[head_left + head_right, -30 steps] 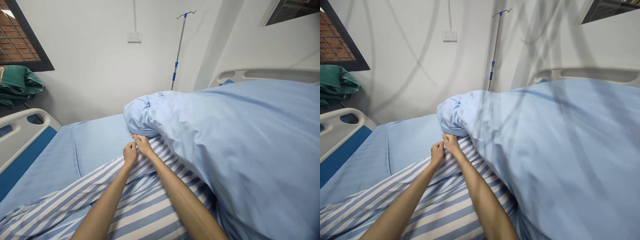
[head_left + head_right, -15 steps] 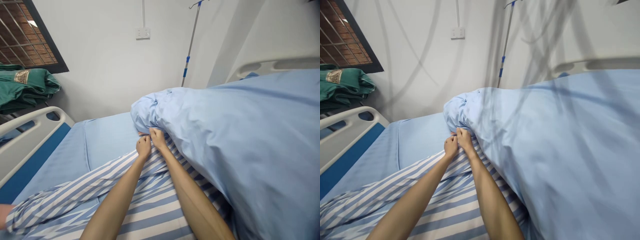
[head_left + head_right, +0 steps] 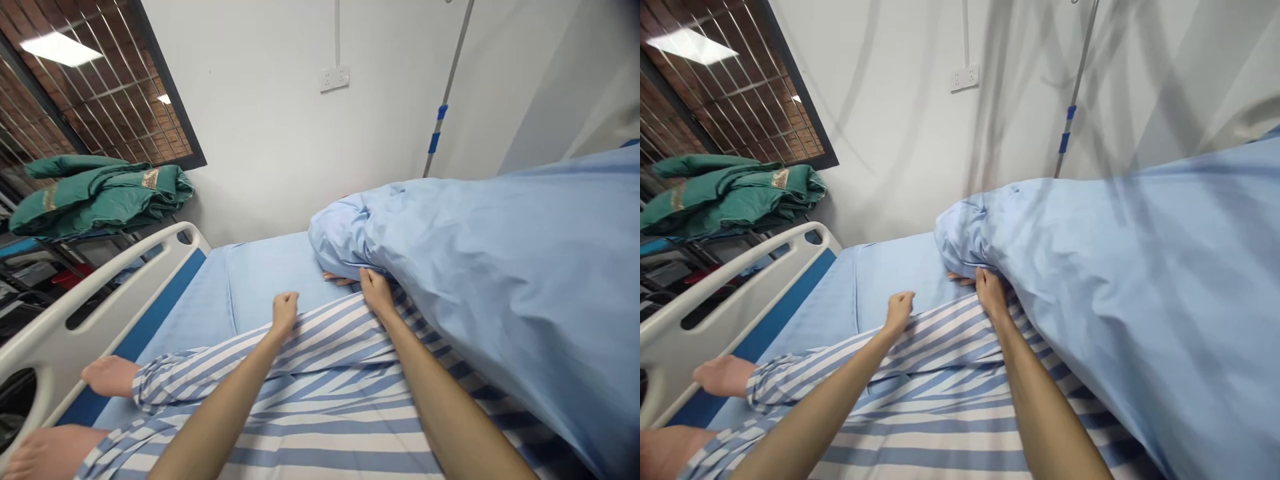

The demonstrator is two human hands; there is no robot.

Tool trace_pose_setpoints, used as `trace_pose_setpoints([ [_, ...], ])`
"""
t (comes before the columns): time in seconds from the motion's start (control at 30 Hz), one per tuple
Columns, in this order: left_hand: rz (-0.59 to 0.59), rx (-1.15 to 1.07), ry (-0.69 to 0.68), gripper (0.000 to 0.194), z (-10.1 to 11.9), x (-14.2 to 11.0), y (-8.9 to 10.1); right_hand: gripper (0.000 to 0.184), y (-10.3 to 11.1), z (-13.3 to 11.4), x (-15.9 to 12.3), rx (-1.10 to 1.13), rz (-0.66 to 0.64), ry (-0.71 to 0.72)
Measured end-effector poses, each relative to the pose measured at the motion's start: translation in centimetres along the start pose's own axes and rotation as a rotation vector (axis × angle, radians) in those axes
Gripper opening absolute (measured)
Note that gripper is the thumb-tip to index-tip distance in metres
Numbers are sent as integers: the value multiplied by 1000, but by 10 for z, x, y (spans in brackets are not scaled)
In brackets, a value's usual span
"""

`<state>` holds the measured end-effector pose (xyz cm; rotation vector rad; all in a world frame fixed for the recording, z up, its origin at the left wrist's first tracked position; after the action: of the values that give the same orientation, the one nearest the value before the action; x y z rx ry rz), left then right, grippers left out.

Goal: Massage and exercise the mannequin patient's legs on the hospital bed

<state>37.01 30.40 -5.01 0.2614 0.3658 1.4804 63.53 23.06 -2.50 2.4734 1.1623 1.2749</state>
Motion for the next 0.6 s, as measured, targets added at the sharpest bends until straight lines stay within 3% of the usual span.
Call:
trace_pose_setpoints([
  [0.17, 236, 134, 96, 31, -73, 5, 175, 44, 0, 1, -1, -23, -11, -13],
  [0.27, 361, 195, 162, 33, -119, 1, 246, 46, -3, 4, -2, -75, -23, -21],
  [0.37, 455, 346, 169, 33, -144, -2, 273, 47, -10, 4, -2, -130, -70, -14],
  [0.5, 539, 518, 196, 33, -151, -5, 274, 48, -17, 8, 0, -213, -165, -41],
  [0.6, 531, 571, 208, 33, -151, -5, 271, 44, -22, 8, 0, -322, -255, -99],
])
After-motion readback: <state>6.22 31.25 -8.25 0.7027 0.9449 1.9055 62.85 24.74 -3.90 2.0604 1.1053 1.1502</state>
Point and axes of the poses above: each hand's wrist, its own x-axis towards the middle knuckle, its own y-axis out of the back of the hand, z = x × y, the point moved 10 cm from there along x, towards the middle knuckle, and after that the axes turned 14 degrees about y, right-handed, at the moved point
